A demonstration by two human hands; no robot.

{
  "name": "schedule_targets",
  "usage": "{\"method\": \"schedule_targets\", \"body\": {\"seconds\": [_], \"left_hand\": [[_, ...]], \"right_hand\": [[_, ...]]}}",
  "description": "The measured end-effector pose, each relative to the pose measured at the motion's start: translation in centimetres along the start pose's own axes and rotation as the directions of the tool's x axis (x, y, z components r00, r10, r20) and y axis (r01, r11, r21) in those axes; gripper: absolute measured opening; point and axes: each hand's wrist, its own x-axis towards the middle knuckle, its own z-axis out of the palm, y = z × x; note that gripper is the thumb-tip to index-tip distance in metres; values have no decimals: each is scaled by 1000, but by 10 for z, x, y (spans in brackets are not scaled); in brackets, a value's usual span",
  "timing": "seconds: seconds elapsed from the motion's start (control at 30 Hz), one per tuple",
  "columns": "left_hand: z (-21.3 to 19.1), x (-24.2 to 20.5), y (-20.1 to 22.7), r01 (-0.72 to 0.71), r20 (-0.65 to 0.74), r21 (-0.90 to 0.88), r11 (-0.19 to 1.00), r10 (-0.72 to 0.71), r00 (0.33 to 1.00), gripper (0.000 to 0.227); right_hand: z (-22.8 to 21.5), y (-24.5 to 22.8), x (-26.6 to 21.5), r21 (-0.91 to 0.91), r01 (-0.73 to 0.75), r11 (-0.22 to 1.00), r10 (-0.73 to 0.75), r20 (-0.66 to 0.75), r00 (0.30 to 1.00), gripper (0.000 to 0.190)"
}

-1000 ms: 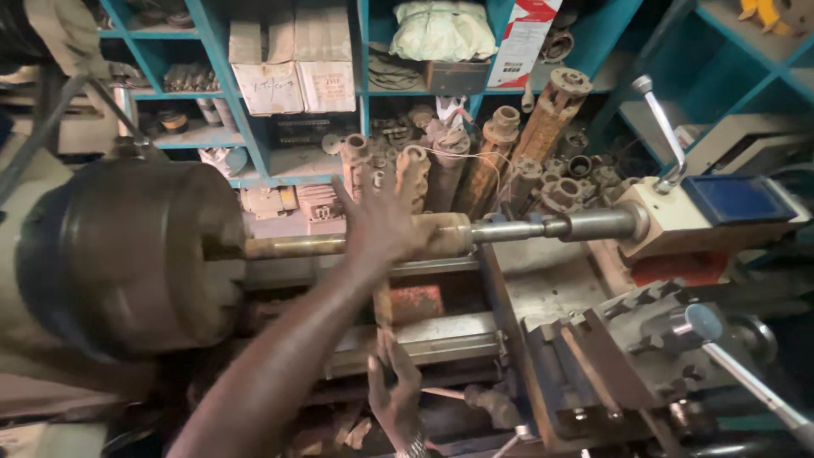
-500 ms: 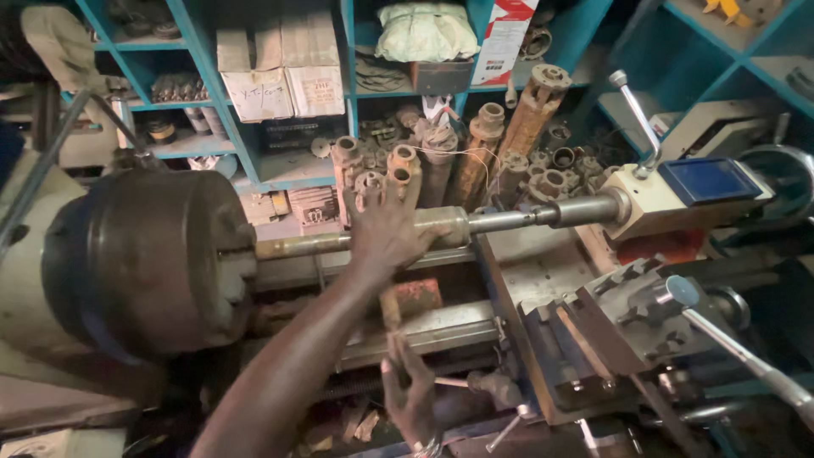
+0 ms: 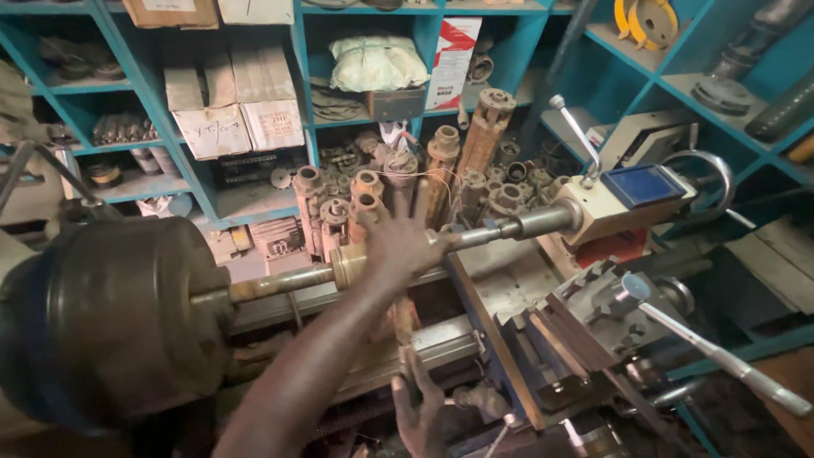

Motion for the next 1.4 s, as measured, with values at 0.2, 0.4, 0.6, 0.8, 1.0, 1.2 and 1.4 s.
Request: {"method": "schedule_targets", "body": {"seconds": [0.2, 0.4, 0.6, 0.8, 1.0, 1.2, 1.4], "left_hand": [[-5, 54, 18, -42, -92, -19, 999, 40, 995, 101], [22, 88, 52, -168, -305, -165, 972, 111, 946, 94], [46, -34, 81, -663, -585, -33, 748, 523, 620, 74], [133, -272, -57, -471, -433, -525, 709, 255, 865, 56], [212, -492, -120, 361, 675, -152, 920, -170, 718, 56], [255, -550, -112, 429, 874, 73, 900, -265, 407, 40], [266, -566, -137, 606, 678, -305, 735, -279, 680, 61]], "right_hand": [[-15, 25, 60, -40, 7, 999, -8, -30, 1000, 61], [-45, -9, 75, -472, 185, 862, -255, -88, 963, 50], [-90, 25, 16, -147, 38, 988, -49, -70, 996, 61], [-132, 96, -220, -187, -625, 758, 651, 161, 742, 48], [-163, 162, -315, -510, -667, 544, 839, 325, 436, 51], [-112, 228, -268, -732, -455, 508, 798, 201, 568, 61], [-16, 259, -187, -814, -320, 485, 518, -28, 855, 75]]}}
